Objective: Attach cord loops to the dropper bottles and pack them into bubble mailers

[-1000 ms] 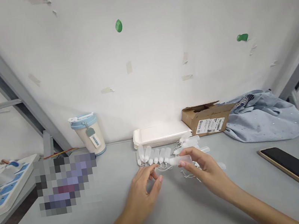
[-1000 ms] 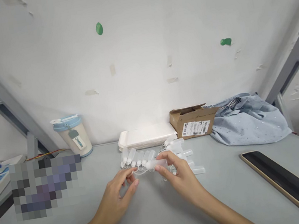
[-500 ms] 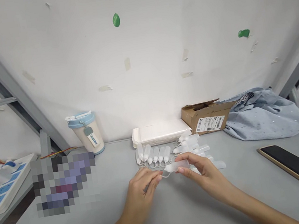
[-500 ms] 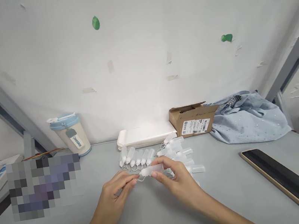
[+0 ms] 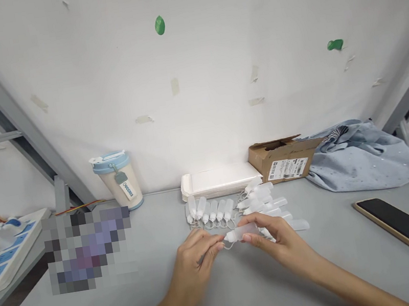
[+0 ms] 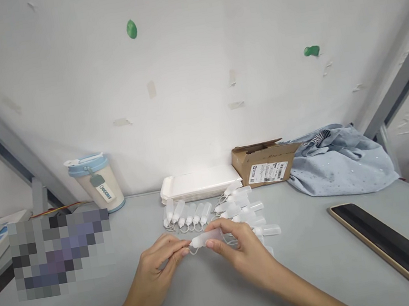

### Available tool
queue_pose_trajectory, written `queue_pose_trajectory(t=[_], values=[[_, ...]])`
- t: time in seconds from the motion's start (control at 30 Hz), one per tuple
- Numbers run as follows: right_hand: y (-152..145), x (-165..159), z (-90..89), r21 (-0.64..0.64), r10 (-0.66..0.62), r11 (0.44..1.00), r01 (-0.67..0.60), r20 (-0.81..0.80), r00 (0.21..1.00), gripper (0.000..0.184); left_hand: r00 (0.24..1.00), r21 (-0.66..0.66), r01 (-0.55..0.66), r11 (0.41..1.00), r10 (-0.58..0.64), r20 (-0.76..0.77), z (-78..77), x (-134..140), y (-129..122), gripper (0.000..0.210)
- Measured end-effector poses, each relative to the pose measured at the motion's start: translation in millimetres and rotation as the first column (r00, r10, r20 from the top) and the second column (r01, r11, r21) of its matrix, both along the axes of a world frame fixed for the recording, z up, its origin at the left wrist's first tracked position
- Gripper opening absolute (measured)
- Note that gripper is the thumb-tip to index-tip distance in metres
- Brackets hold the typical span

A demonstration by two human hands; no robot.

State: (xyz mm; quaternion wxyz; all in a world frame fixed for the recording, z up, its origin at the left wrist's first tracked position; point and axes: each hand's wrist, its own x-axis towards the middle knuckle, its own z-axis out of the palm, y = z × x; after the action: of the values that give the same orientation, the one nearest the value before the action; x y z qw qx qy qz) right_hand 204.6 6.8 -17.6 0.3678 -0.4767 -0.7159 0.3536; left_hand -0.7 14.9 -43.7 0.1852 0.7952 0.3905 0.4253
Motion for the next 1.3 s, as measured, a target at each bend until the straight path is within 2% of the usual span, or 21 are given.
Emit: queue_pose_trajectory(t=[0.17,0.37,0.47,0.57,0.93,1.07,1.17,1.3], values=[[-2.3,1.4,1.2,0.048,-0.004,0.999,0.001,0.06,0.998,0.023,0.998,0.044,0.019,0.999,-0.016,-0.055,-2.5,0.0,0.8,0.023],[-3.6,2.2,-3.6,0.266,0.027,0.959,-0.092,0.239,0.971,0.018,0.97,0.2,0.108,0.974,-0.06,-0.234,-6.9,-0.8,0.5,0.025],[-4.0,1.1,-6.2,0.251,0.077,0.955,-0.158,0.306,0.949,0.017,0.927,0.226,0.177,0.958,-0.085,-0.366,-11.5,-0.7,-1.5,0.026],[-4.1,0.1,-8.1,0.216,0.112,0.958,-0.187,0.317,0.942,0.016,0.903,0.212,0.201,0.956,-0.097,-0.418,-15.6,-0.4,-3.5,0.027],[-2.1,-1.7,-17.3,0.217,0.133,0.956,-0.198,0.283,0.95,0.019,0.921,0.111,0.131,0.985,-0.079,-0.382,-13.6,0.7,-3.2,0.033],[1.1,0.8,-12.9,0.231,0.047,0.968,-0.102,0.232,0.972,0.02,0.964,0.078,0.081,0.994,-0.059,-0.261,-9.7,-0.9,0.5,0.018],[2.9,3.0,-5.7,0.163,-0.006,0.987,-0.016,0.132,0.991,0.022,0.982,0.114,0.015,0.993,0.007,-0.188,-6.3,-2.5,2.4,0.021],[2.9,2.7,0.2,0.053,0.02,0.998,-0.023,0.044,0.999,0.023,0.989,0.123,-0.027,0.992,0.044,-0.138,-1.4,-1.2,0.5,0.014]])
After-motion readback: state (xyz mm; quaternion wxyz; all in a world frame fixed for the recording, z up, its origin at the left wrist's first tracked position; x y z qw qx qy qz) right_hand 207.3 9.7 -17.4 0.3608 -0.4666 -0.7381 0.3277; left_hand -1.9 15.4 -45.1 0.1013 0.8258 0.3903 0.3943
